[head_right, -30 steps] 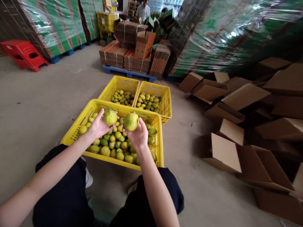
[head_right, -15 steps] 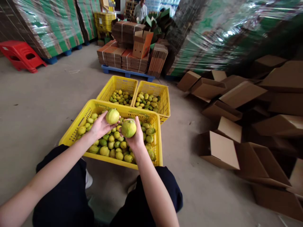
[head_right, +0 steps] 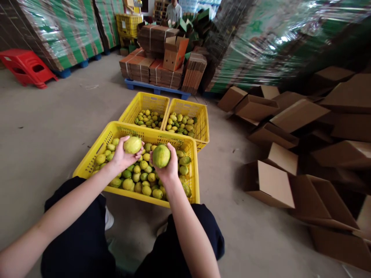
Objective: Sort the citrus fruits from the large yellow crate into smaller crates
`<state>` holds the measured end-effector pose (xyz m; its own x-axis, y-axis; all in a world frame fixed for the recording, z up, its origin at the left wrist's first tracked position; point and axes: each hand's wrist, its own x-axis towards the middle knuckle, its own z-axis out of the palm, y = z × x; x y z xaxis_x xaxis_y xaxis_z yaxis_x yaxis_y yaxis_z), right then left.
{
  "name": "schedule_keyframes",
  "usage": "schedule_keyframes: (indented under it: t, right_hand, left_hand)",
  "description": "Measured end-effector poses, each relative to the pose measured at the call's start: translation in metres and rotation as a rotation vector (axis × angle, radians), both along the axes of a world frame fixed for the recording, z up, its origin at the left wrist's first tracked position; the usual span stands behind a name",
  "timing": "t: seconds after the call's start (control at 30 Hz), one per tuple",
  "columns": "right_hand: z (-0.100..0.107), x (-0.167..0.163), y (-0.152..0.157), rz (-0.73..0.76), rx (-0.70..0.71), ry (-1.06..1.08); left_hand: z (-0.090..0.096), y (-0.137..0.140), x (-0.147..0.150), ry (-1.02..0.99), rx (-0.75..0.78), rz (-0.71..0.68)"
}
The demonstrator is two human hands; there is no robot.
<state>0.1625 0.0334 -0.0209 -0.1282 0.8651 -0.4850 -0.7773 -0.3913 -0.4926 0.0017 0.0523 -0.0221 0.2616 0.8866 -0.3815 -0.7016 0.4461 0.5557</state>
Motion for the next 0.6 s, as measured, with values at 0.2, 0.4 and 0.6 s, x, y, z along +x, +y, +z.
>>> schedule_keyframes:
  t: [0.2, 0.4, 0.6]
  right_hand:
    - [-0.019, 0.0, 0.008, -0.022, -0.011, -0.029]
    - [-0.01, 0.001, 0.005, 0.147, -0.013, -0.017]
    - [0.001, -0.006, -0.003, 0.093, 0.054, -0.128]
  left_hand:
    - [0.004, 0.0, 0.001, -0.021, -0.033, 0.057]
    - [0.007, -0.001, 0.001, 0.025, -0.066, 0.023]
    - [0.005, -0.004, 0.006, 0.141, -0.032, 0.035]
